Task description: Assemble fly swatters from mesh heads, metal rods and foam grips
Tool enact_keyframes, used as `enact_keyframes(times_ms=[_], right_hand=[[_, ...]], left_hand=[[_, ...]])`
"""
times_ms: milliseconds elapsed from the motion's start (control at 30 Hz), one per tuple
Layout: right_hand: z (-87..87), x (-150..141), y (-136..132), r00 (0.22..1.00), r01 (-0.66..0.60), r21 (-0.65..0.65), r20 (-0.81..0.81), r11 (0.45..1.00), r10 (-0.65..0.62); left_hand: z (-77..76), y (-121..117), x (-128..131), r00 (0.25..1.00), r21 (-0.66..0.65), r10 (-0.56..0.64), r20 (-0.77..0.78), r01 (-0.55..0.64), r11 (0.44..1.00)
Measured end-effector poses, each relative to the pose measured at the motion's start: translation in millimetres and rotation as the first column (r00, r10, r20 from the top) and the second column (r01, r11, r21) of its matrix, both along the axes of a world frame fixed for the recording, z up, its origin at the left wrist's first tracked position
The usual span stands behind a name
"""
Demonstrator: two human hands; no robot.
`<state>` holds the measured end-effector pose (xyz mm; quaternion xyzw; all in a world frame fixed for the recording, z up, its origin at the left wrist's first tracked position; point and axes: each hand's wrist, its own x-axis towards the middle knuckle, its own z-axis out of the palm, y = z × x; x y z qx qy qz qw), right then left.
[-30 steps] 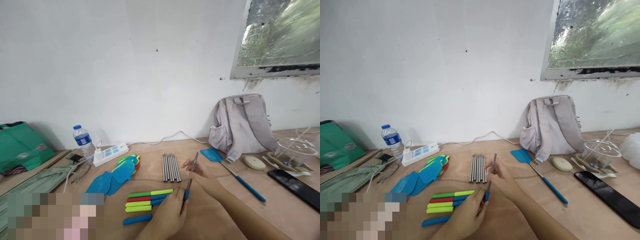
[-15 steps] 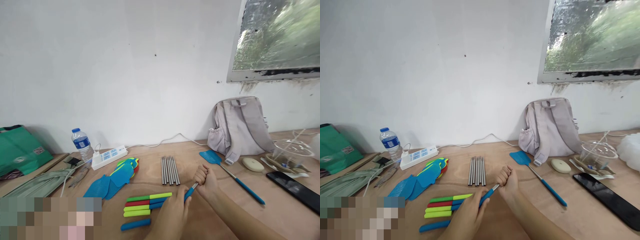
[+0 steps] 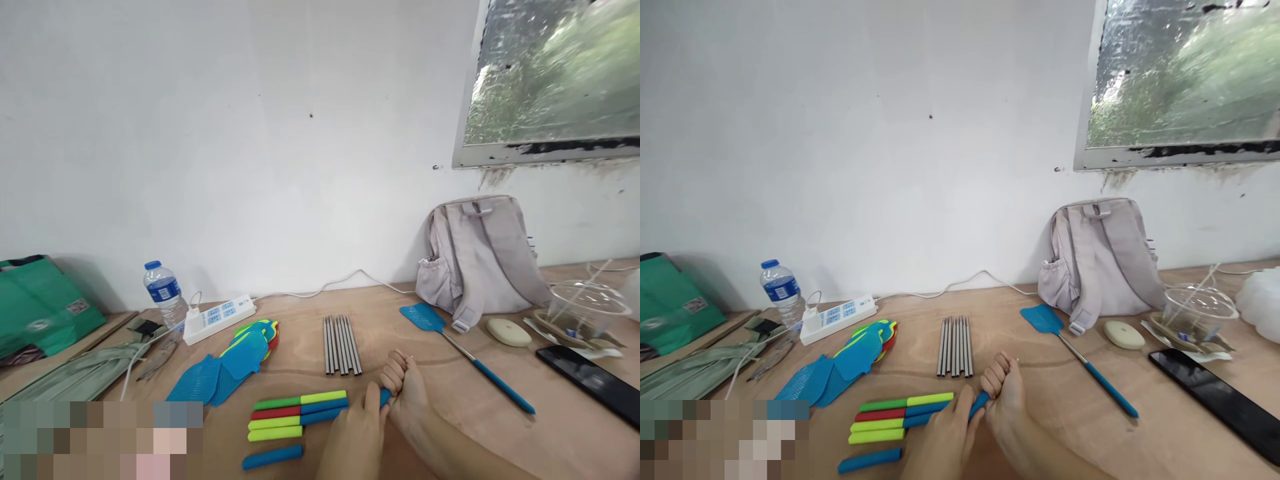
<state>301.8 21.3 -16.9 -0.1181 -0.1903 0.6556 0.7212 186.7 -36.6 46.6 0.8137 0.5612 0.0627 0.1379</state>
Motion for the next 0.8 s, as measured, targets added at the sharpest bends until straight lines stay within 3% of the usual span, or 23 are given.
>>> enact_keyframes(times_ms=[167, 367, 467, 567, 700, 800], right_hand=[[-8.0, 0.1, 4.0, 0.999, -0.017, -0.012, 0.035, 1.0, 0.018], [-1.9, 15.6, 16.2, 0.978, -0.2, -0.179, 0.014, 0.963, 0.206], [-1.3, 28.5, 21.0, 0.988, -0.155, -0.228, -0.043, 0.961, 0.149], [-9.2, 34.2, 24.0, 0.994, -0.108, -0.176, -0.024, 0.979, 0.105], [-21.2, 26.9, 23.7, 0.998, 0.05, -0.085, -0.03, 0.995, -0.053], [-22.9, 18.5, 20.7, 0.993, 0.101, -0.072, -0.055, 0.992, -0.105]], left_hand=[[-0.4, 3.7, -2.0, 0.999, -0.034, -0.01, 0.03, 0.011, 0.999], [-8.4, 8.9, -7.5, 1.0, -0.074, 0.017, 0.011, -0.016, 0.997], [-11.9, 8.7, -10.2, 1.0, -0.065, 0.007, 0.024, -0.005, 0.998], [-7.2, 7.5, -9.6, 0.999, -0.076, -0.043, 0.023, 0.045, 0.996], [0.2, 7.9, -4.4, 0.991, -0.067, -0.096, -0.094, 0.09, 0.994], [-5.5, 9.3, -0.6, 0.978, -0.012, -0.122, -0.166, 0.122, 0.992]])
